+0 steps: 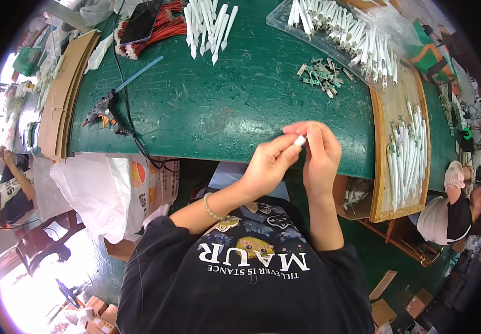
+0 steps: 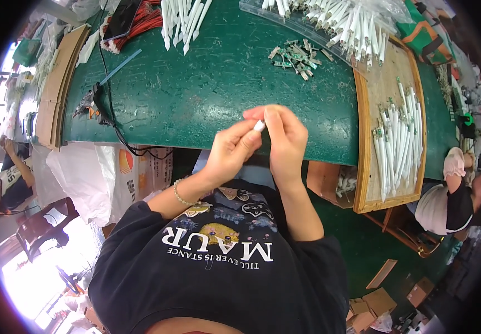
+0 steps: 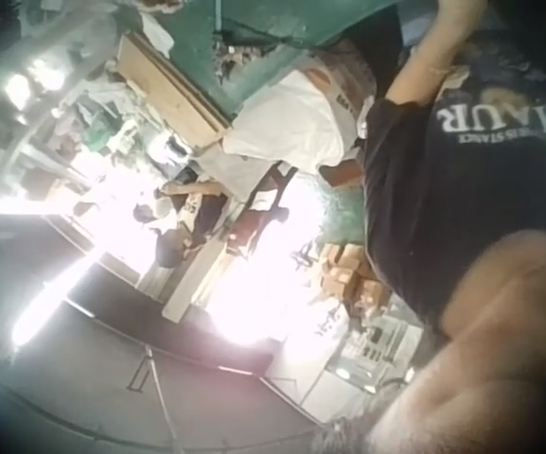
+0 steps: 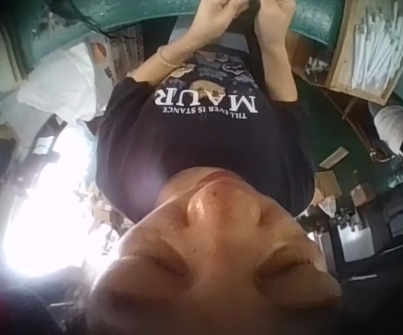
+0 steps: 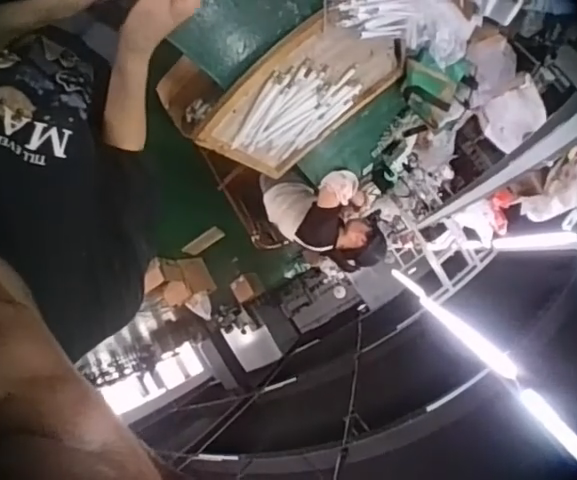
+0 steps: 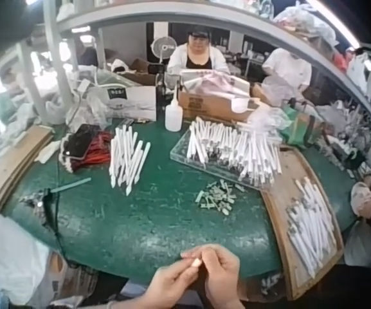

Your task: The recorder is manual assembling small green plastic components onto white plastic sticks at a factory workbench.

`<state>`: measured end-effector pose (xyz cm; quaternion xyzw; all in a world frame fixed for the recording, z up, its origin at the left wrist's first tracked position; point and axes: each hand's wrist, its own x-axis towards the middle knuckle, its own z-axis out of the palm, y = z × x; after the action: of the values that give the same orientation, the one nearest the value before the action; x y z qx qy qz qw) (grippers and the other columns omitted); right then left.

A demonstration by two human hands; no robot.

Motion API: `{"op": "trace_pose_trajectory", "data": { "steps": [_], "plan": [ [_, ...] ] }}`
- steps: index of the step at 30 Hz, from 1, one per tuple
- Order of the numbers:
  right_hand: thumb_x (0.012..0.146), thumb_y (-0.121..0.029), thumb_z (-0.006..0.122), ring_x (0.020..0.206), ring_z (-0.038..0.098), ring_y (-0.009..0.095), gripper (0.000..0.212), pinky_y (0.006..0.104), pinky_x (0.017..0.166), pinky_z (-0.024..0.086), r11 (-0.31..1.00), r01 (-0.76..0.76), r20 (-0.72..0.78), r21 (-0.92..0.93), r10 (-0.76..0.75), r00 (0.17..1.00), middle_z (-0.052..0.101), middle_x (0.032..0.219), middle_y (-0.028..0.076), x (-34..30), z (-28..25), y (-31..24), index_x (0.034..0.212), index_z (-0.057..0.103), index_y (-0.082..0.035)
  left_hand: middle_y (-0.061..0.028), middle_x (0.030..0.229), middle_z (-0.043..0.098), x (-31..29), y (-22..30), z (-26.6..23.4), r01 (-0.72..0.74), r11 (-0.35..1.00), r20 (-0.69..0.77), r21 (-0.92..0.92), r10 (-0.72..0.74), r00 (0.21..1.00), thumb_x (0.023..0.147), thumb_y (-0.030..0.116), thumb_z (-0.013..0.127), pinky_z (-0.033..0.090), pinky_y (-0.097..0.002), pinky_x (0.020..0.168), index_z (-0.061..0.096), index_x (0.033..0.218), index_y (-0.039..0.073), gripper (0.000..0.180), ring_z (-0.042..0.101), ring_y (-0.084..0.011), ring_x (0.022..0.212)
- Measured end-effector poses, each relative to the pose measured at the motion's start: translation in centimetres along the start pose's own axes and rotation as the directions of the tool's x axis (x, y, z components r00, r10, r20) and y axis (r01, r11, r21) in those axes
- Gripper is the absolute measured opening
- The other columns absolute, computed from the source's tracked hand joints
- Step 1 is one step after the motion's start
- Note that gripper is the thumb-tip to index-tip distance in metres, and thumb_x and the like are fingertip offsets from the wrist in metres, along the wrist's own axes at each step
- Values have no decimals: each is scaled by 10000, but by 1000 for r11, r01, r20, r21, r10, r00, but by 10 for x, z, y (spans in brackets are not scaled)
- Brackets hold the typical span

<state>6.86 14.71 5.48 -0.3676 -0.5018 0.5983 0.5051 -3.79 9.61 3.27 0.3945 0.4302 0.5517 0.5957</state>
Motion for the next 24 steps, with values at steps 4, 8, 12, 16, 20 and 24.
{"op": "trace_pose_trajectory", "data": {
  "steps": [4,8,12,16,20,24],
  "plan": [
    [960,-140,437,808,613,184,237,289,760,476,964,234,-180,-123,-254,950,641,808,126,10,-12,4,858,575,23,78,632,368,-2,-4,2,-107,994,15,-1,107,994,979,199,459,229,-186,450,520,1237,-1,332,293,-9,528],
    [976,-211,442,723,583,156,260,301,732,492,981,192,-131,9,-189,973,605,857,103,21,-19,-24,905,559,10,81,632,350,1,4,1,-29,1000,35,5,29,999,979,227,460,219,-184,447,523,1223,-3,341,274,-8,525],
    [949,-155,504,673,465,83,195,228,614,398,987,61,-136,-151,-82,987,578,848,40,10,-29,-9,1008,603,2,68,695,405,-1,7,1,50,992,13,-115,-49,999,969,168,477,315,-185,526,575,1180,24,274,350,-25,619],
    [908,-91,561,724,534,79,165,200,648,430,995,50,-131,-82,-61,989,592,842,36,2,-8,-12,1035,588,10,76,669,380,-2,2,-2,8,998,43,-62,-5,999,971,199,474,260,-183,481,537,1206,4,312,311,-13,570],
    [847,-13,627,746,586,84,180,198,680,460,988,96,-86,-118,-107,991,620,817,43,1,-10,-7,1019,586,15,72,710,414,-2,4,-2,31,991,66,-131,-23,998,962,152,487,302,-182,515,545,1196,-1,285,346,-15,615],
    [834,-10,642,722,587,86,163,200,660,463,983,100,-81,-156,-113,990,629,802,50,3,-9,-5,987,599,24,73,710,413,-2,3,-2,33,993,48,-114,-27,998,961,151,490,295,-183,508,540,1199,-9,291,342,-15,607]
  ]
}}
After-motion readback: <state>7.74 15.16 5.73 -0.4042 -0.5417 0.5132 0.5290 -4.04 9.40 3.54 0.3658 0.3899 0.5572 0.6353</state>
